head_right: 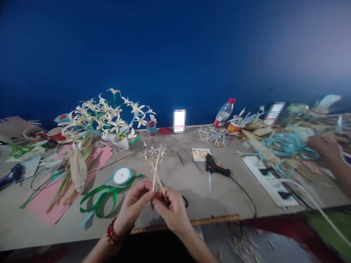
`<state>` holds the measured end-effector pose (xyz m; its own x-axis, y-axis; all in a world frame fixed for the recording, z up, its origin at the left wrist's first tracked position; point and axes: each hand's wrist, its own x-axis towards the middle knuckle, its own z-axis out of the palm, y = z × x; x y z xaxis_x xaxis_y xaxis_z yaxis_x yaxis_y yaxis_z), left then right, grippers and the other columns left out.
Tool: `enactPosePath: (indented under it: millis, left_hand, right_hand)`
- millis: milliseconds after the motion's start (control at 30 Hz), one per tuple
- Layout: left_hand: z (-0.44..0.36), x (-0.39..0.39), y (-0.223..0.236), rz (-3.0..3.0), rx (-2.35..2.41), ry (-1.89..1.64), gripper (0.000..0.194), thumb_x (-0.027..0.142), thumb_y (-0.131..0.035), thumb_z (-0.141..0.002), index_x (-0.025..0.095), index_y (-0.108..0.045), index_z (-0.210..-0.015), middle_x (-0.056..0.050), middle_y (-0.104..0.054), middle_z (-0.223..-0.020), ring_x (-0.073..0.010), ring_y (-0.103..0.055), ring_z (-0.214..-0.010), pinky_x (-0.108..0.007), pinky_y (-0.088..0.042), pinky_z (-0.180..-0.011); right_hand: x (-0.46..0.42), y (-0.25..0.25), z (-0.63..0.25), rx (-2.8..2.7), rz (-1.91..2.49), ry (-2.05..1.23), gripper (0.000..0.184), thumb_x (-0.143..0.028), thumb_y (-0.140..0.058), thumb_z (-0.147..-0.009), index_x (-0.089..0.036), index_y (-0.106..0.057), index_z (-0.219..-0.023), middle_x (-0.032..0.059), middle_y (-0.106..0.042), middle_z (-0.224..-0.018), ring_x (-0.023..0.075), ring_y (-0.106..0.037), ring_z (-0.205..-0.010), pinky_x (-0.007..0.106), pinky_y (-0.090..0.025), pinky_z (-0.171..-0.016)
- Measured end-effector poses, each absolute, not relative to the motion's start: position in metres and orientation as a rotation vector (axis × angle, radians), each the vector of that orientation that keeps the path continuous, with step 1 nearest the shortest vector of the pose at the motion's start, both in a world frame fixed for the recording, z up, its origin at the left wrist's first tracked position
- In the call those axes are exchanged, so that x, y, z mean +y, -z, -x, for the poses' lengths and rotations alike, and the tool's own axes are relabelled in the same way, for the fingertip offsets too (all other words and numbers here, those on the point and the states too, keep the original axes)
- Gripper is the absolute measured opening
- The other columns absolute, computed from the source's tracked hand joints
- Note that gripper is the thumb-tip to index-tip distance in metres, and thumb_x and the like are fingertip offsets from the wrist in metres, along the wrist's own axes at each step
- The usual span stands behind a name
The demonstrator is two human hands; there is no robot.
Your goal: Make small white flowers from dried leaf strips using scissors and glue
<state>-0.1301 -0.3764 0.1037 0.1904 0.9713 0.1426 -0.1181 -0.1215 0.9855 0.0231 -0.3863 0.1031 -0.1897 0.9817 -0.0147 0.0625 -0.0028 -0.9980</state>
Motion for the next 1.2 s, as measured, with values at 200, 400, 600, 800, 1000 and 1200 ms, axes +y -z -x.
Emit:
enactPosePath:
  millis: [200, 400, 600, 800, 1000, 1200]
  left_hand:
    - [0.13, -0.379, -0.104, -1.265, 0.951, -1.197, 0.016, 0.026, -0.06, -0.091, 0.017, -0.062, -0.077, 0.0, -0.053, -0.08, -0.0137, -0.05, -0.08, -0.023, -0.04, -0.075]
    - [0.131, -0.376, -0.109, -1.328, 0.993, -1.265, 0.019, 0.025, -0.058, -0.092, 0.017, -0.059, -0.075, 0.0, -0.055, -0.075, -0.0136, -0.051, -0.075, -0.023, -0.04, -0.072]
    - [0.131, -0.379, -0.114, -1.508, 0.926, -1.071, 0.015, 0.03, -0.063, -0.088, 0.015, -0.065, -0.087, -0.006, -0.064, -0.084, -0.0187, -0.059, -0.081, -0.029, -0.045, -0.076]
    - [0.121, -0.383, -0.103, -1.524, 0.966, -1.065, 0.013, 0.026, -0.064, -0.088, 0.016, -0.066, -0.081, -0.005, -0.066, -0.08, -0.0173, -0.061, -0.078, -0.028, -0.046, -0.075]
    - [0.122, -0.383, -0.102, -1.521, 1.035, -1.107, 0.01, 0.022, -0.064, -0.086, 0.016, -0.063, -0.078, -0.005, -0.065, -0.078, -0.0166, -0.059, -0.075, -0.027, -0.046, -0.071]
    - [0.123, -0.383, -0.104, -1.515, 1.053, -1.087, 0.012, 0.025, -0.063, -0.087, 0.016, -0.063, -0.079, -0.005, -0.065, -0.077, -0.0171, -0.06, -0.075, -0.027, -0.048, -0.071]
  right_hand:
    - [-0.389, -0.096, -0.025, -1.233, 1.085, -1.484, 0.016, -0.029, -0.063, -0.078, -0.019, -0.054, -0.068, -0.0051, -0.048, -0.055, 0.0098, -0.037, -0.051, 0.022, -0.03, -0.05]
    - [-0.391, -0.093, -0.024, -1.123, 1.054, -1.591, 0.021, -0.033, -0.072, -0.075, -0.018, -0.058, -0.068, -0.0037, -0.053, -0.055, 0.0101, -0.043, -0.051, 0.022, -0.033, -0.051]
    - [-0.385, -0.102, -0.028, -0.631, 1.062, -1.544, 0.036, -0.044, -0.082, -0.066, -0.018, -0.056, -0.067, -0.0066, -0.048, -0.051, 0.0048, -0.029, -0.043, 0.018, -0.017, -0.04]
    - [-0.383, -0.103, -0.031, -0.648, 1.002, -1.602, 0.033, -0.044, -0.079, -0.071, -0.018, -0.059, -0.074, -0.0046, -0.054, -0.056, 0.0031, -0.024, -0.041, 0.018, -0.014, -0.04]
    - [-0.387, -0.101, -0.038, -1.199, 1.127, -1.334, 0.023, -0.037, -0.068, -0.082, -0.017, -0.062, -0.073, -0.003, -0.052, -0.062, 0.0094, -0.039, -0.055, 0.023, -0.031, -0.051]
    - [-0.389, -0.103, -0.041, -1.372, 1.202, -1.174, 0.022, -0.036, -0.06, -0.086, -0.017, -0.061, -0.074, -0.0041, -0.046, -0.059, 0.0105, -0.036, -0.053, 0.024, -0.03, -0.051]
